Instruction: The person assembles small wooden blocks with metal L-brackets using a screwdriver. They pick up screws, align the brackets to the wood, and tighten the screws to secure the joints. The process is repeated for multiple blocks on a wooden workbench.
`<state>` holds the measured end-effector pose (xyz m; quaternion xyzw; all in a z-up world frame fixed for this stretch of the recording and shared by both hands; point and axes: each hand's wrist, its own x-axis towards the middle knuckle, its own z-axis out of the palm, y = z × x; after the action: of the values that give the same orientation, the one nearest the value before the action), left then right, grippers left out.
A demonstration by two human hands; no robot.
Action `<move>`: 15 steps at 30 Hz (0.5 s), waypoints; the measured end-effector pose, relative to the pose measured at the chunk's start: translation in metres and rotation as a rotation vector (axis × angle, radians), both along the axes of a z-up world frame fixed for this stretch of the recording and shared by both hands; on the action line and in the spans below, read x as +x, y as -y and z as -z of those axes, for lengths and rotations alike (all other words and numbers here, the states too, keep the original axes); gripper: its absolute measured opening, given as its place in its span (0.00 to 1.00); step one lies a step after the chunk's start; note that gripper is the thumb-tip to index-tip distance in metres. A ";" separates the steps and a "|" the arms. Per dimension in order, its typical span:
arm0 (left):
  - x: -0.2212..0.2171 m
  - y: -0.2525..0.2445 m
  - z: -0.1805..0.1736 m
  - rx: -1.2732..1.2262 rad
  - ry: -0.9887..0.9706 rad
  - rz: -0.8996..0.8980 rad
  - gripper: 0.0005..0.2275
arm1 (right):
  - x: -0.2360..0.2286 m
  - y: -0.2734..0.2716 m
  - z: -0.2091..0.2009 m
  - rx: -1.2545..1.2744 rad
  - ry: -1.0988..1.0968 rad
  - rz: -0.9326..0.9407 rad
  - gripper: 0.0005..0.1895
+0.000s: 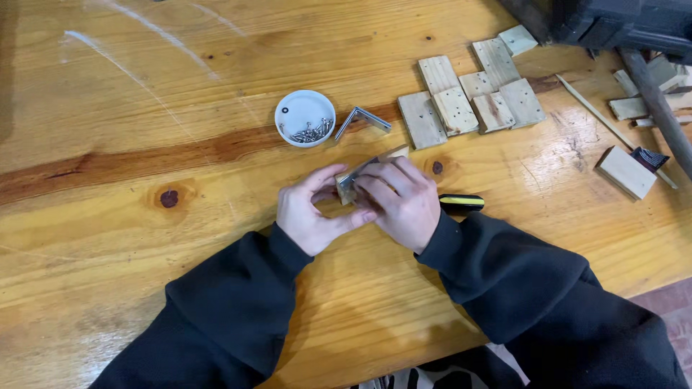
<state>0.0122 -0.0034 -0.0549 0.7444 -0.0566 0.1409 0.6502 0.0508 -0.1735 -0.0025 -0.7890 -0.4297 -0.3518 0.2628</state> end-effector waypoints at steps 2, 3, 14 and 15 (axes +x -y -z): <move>0.000 0.000 -0.001 -0.002 -0.006 0.001 0.36 | -0.001 0.000 0.002 0.006 0.013 -0.012 0.03; 0.000 0.000 -0.002 -0.006 -0.011 0.000 0.36 | -0.001 0.000 0.003 0.012 0.026 -0.026 0.02; 0.003 -0.006 0.004 -0.012 -0.006 0.011 0.35 | 0.007 0.019 -0.005 0.103 -0.218 -0.088 0.04; 0.003 -0.007 0.003 0.002 0.008 0.019 0.35 | 0.008 0.022 -0.012 0.136 -0.258 -0.092 0.04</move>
<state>0.0152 0.0033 -0.0579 0.7438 -0.0665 0.1375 0.6507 0.0588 -0.1951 0.0099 -0.7876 -0.4034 -0.2633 0.3843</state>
